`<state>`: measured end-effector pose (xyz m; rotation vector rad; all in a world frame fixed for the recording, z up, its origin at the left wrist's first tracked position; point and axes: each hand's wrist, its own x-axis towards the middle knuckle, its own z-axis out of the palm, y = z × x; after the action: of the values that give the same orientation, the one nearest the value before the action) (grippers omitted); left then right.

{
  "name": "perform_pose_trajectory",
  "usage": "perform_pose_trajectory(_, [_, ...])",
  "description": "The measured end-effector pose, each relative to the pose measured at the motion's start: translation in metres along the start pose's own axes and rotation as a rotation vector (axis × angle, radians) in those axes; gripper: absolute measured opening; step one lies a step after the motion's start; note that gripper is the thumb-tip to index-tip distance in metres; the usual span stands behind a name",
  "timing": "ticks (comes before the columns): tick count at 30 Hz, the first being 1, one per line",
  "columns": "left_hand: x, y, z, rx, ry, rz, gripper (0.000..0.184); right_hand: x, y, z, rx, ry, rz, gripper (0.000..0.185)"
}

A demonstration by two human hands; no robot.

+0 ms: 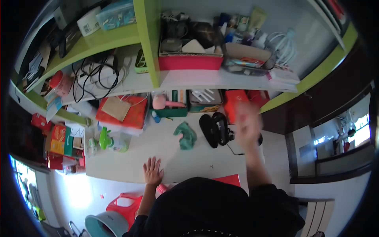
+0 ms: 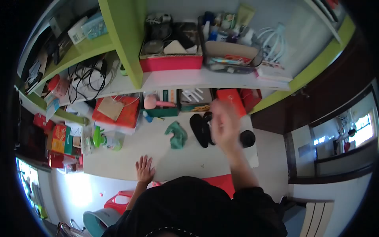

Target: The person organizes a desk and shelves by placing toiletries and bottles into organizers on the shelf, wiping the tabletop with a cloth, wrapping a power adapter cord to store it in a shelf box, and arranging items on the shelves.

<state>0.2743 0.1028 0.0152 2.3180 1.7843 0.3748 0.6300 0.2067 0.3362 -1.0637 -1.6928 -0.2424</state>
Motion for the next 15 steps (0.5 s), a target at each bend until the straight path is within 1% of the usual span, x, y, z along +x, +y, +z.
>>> perform_pose_trajectory(1, [-0.001, -0.002, 0.001, 0.0, 0.002, 0.002, 0.061, 0.021, 0.017, -0.013, -0.16, 0.135, -0.011, 0.03])
perform_pose_trajectory(2, [-0.001, -0.002, 0.001, 0.004, 0.004, -0.008, 0.061, 0.051, 0.022, -0.023, -0.276, 0.127, -0.027, 0.031])
perform_pose_trajectory(3, [0.001, -0.001, 0.002, -0.007, 0.001, 0.002, 0.06, 0.079, 0.022, -0.03, -0.379, 0.11, -0.039, 0.031])
perform_pose_trajectory(5, [-0.002, -0.004, 0.001, -0.022, -0.026, -0.028, 0.06, 0.105, 0.04, -0.029, -0.455, -0.06, -0.094, 0.027])
perform_pose_trajectory(7, [-0.001, 0.001, -0.012, -0.042, -0.004, -0.02, 0.059, 0.116, 0.057, -0.025, -0.334, -0.291, 0.014, 0.021])
perform_pose_trajectory(8, [-0.001, 0.003, -0.015, -0.047, 0.005, -0.022, 0.058, 0.12, 0.061, -0.023, -0.316, -0.343, 0.085, 0.019])
perform_pose_trajectory(11, [-0.001, 0.003, -0.012, -0.049, 0.078, -0.015, 0.054, 0.129, 0.078, -0.012, -0.271, -0.316, 0.203, 0.019])
perform_pose_trajectory(14, [0.012, -0.001, 0.001, -0.091, 0.088, -0.039, 0.055, 0.153, 0.074, 0.007, -0.077, -0.238, 0.437, 0.021])
perform_pose_trajectory(15, [0.026, 0.0, -0.001, -0.167, 0.102, -0.084, 0.055, 0.158, 0.08, 0.017, -0.1, -0.213, 0.337, 0.021])
